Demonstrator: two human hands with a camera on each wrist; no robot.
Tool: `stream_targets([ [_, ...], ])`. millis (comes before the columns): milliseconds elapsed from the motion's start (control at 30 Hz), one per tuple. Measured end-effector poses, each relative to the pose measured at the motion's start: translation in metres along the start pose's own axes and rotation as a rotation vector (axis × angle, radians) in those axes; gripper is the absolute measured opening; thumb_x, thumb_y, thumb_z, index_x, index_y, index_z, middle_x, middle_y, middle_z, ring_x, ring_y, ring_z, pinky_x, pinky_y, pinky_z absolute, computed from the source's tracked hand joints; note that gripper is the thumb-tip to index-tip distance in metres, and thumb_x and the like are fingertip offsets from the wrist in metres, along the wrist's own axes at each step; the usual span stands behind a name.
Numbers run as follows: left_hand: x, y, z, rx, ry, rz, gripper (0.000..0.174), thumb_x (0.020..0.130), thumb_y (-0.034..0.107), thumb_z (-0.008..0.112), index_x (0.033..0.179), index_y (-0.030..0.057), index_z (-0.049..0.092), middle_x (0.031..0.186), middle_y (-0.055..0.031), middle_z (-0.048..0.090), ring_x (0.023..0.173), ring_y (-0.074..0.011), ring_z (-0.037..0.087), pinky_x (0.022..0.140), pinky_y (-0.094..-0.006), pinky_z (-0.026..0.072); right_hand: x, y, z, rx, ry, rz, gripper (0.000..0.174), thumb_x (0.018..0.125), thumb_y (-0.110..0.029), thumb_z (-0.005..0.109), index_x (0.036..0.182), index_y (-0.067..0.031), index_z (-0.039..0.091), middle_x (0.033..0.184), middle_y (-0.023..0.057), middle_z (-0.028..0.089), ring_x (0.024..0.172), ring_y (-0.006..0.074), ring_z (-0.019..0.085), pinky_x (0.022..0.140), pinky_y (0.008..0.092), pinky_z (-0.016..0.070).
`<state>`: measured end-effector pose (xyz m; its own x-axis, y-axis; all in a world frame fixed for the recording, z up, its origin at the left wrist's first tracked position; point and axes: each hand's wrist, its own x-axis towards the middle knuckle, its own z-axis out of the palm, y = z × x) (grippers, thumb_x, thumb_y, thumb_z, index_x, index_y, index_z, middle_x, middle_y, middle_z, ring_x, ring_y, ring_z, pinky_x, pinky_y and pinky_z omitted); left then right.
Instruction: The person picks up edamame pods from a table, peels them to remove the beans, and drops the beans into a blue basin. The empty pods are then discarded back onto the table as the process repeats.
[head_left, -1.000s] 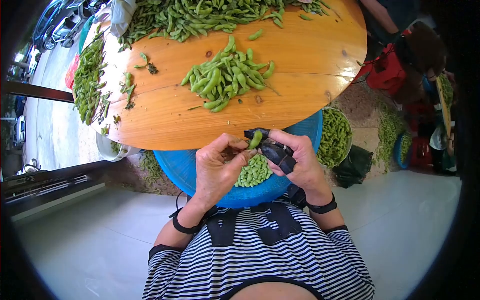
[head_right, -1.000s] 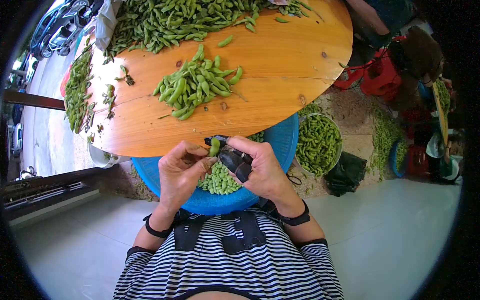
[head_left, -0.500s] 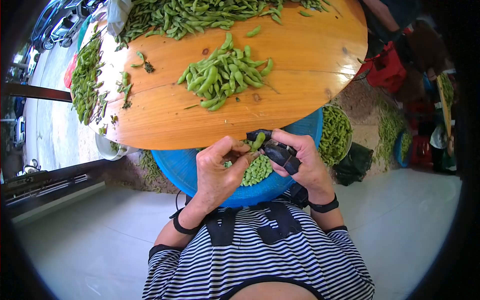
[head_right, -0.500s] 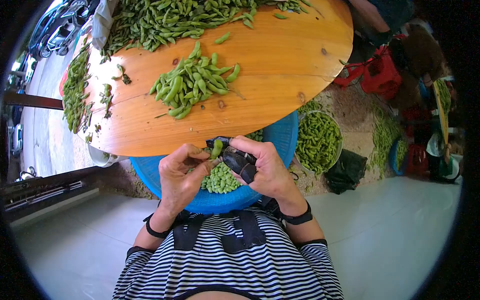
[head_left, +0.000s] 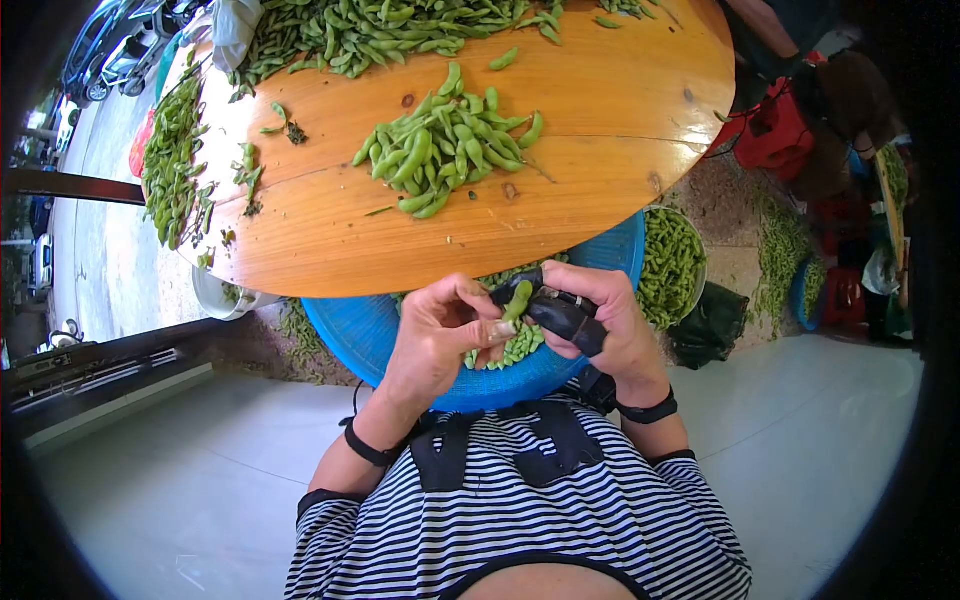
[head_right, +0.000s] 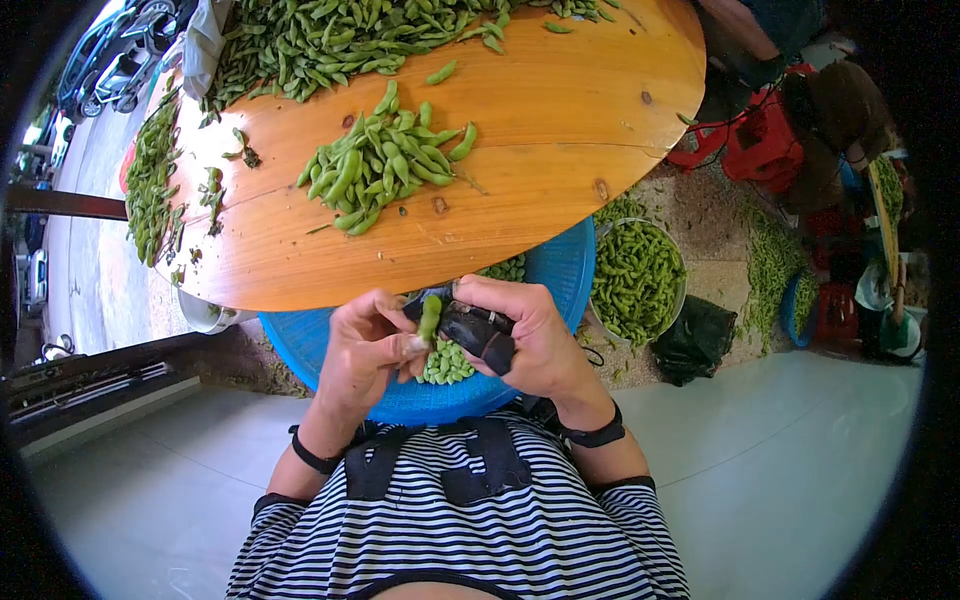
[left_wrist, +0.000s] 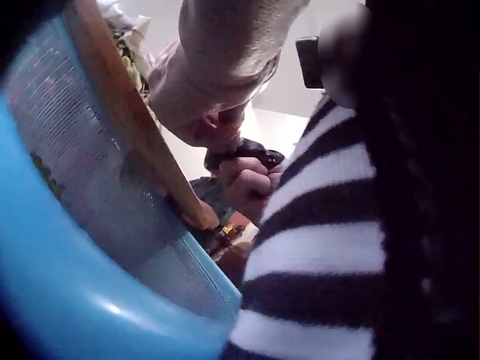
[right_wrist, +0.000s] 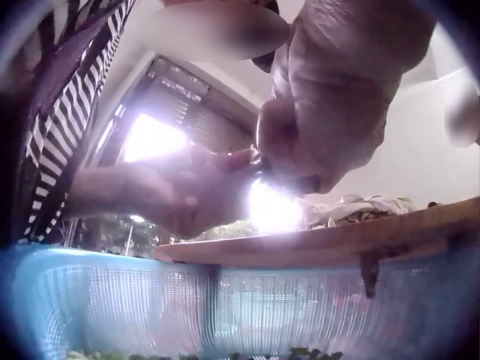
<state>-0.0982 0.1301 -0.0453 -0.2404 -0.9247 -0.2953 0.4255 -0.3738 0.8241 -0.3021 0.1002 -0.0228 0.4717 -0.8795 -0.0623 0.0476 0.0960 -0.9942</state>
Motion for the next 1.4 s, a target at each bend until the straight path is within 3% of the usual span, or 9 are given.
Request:
stream_targets([
  [133, 0.002, -0.012, 0.002, -0.640, -0.260, -0.224, 0.020, 0.080, 0.000, 0.075, 0.085, 0.0041, 0.056, 0.083, -0.0147, 0.066, 0.051, -0.0180, 0.060, 0.040, -0.0252, 0.0395, -0.005, -0.001, 0.002, 0.650, -0.076, 0.266, 0.015, 0.084, 0.002, 0.060, 0.098, 0.0054, 0.063, 0.061, -0.0021, 0.048, 0.050, 0.0030, 0.040, 0.044, 0.0193, 0.0284],
  [200, 0.007, -0.009, 0.000, -0.619, -0.326, -0.206, 0.020, 0.082, 0.001, 0.073, 0.088, 0.0042, 0.055, 0.082, -0.0125, 0.066, 0.055, -0.0167, 0.061, 0.044, -0.0252, 0.0436, -0.006, -0.005, 0.000, 0.494, -0.035, 0.256, 0.016, 0.083, 0.002, 0.061, 0.099, 0.0047, 0.063, 0.063, -0.0010, 0.049, 0.052, 0.0045, 0.042, 0.046, 0.0210, 0.0311],
  [267, 0.010, -0.004, 0.005, -0.175, -0.126, -0.086, 0.018, 0.084, 0.002, 0.073, 0.089, 0.0041, 0.055, 0.082, -0.0097, 0.065, 0.061, -0.0136, 0.061, 0.051, -0.0251, 0.0481, -0.006, -0.004, -0.002, 0.339, 0.012, 0.244, 0.017, 0.082, 0.002, 0.061, 0.099, 0.0039, 0.063, 0.065, 0.0001, 0.051, 0.054, 0.0060, 0.044, 0.047, 0.0227, 0.0337],
  [333, 0.010, 0.002, 0.012, 0.013, -0.090, -0.060, 0.019, 0.084, 0.005, 0.073, 0.093, 0.0022, 0.057, 0.083, -0.0088, 0.066, 0.065, -0.0128, 0.062, 0.055, -0.0245, 0.0490, -0.005, 0.003, 0.001, -0.342, 0.070, -0.145, 0.022, 0.077, 0.002, 0.063, 0.099, 0.0017, 0.062, 0.070, 0.0065, 0.053, 0.058, 0.0158, 0.050, 0.053, 0.0284, 0.0397],
  [400, 0.009, 0.005, 0.017, 0.387, -0.006, 0.001, 0.023, 0.085, 0.009, 0.074, 0.099, -0.0017, 0.060, 0.085, -0.0071, 0.068, 0.071, -0.0111, 0.064, 0.064, -0.0233, 0.0510, -0.007, -0.006, 0.007, -0.445, 0.033, -0.136, 0.024, 0.070, 0.003, 0.063, 0.094, 0.0013, 0.061, 0.075, 0.0151, 0.054, 0.065, 0.0341, 0.054, 0.058, 0.0361, 0.0427],
  [767, 0.005, 0.019, 0.023, 1.053, -0.137, 0.258, 0.022, 0.095, 0.009, 0.059, 0.112, -0.0045, 0.059, 0.071, -0.0101, 0.065, 0.062, -0.0154, 0.062, 0.058, -0.0292, 0.0480, -0.008, 0.006, -0.011, -0.391, 0.006, -0.154, 0.025, 0.066, 0.006, 0.062, 0.091, 0.0026, 0.061, 0.073, 0.0155, 0.052, 0.063, 0.0335, 0.053, 0.057, 0.0350, 0.0418],
  [933, 0.007, 0.006, 0.020, 0.416, -0.089, -0.078, 0.030, 0.098, 0.004, 0.042, 0.123, -0.0029, 0.056, 0.078, -0.0057, 0.063, 0.061, -0.0120, 0.056, 0.057, -0.0248, 0.0463, -0.013, 0.004, 0.014, -0.613, 0.175, -0.159, 0.033, 0.065, 0.006, 0.065, 0.098, 0.0024, 0.059, 0.077, 0.0151, 0.051, 0.068, 0.0346, 0.056, 0.060, 0.0376, 0.0457],
  [1133, 0.008, -0.004, 0.036, -0.141, 0.077, -0.209, 0.034, 0.095, 0.009, 0.039, 0.124, -0.0006, 0.054, 0.102, -0.0062, 0.061, 0.089, -0.0130, 0.059, 0.079, -0.0281, 0.0489, -0.016, 0.012, 0.042, -0.769, 0.384, -0.260, 0.043, 0.065, 0.009, 0.068, 0.106, 0.0018, 0.056, 0.088, 0.0161, 0.048, 0.074, 0.0360, 0.056, 0.063, 0.0412, 0.0467],
  [1400, 0.006, -0.007, 0.041, -0.439, 0.126, -0.186, 0.027, 0.096, 0.007, 0.041, 0.116, -0.0004, 0.058, 0.098, -0.0055, 0.062, 0.083, -0.0112, 0.055, 0.078, -0.0268, 0.0454, -0.012, 0.013, 0.040, -0.797, 0.312, -0.383, 0.048, 0.063, 0.006, 0.068, 0.109, 0.0018, 0.057, 0.094, 0.0166, 0.054, 0.077, 0.0344, 0.061, 0.059, 0.0354, 0.0516],
])
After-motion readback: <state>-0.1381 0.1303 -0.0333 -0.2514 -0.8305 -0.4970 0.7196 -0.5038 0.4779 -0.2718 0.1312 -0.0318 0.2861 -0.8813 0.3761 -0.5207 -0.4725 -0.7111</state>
